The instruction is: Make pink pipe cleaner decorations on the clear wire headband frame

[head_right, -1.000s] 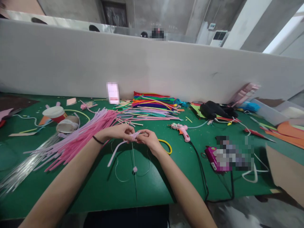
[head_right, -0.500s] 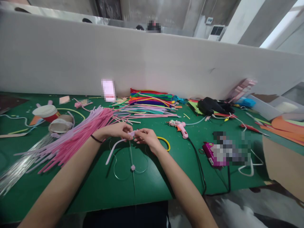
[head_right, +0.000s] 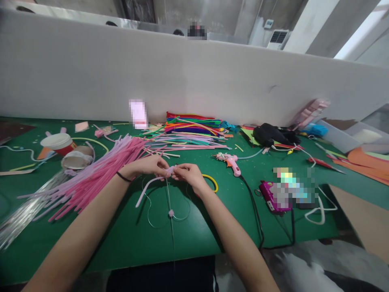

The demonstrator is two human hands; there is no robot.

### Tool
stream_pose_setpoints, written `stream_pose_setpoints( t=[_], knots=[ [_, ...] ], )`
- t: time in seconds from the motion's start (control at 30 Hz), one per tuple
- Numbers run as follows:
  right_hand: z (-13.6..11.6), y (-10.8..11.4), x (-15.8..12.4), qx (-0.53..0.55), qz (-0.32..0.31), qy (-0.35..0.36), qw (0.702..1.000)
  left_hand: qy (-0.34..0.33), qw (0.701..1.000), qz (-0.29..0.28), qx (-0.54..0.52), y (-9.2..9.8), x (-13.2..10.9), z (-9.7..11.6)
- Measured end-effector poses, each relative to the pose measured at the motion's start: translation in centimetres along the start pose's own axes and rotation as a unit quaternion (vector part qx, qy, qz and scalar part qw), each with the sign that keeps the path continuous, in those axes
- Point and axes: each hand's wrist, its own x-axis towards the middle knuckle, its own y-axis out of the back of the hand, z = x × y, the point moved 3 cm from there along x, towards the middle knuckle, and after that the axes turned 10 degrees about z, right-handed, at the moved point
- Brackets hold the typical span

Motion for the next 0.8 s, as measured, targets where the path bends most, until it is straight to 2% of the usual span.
stream_pose_setpoints(
  t=[0.53, 0.8],
  knots=[
    [-0.25, 0.08, 0.18, 0.007, 0.006, 0.041, 0.999, 0.007, 0.999, -0.011, -0.042, -0.75, 0.18, 0.13],
    [-0.07, 0.32, 0.49, -0.043, 0.026, 0.103, 0.993, -0.012, 0.999, -0.017, -0.045, -0.79, 0.11, 0.39]
  ],
)
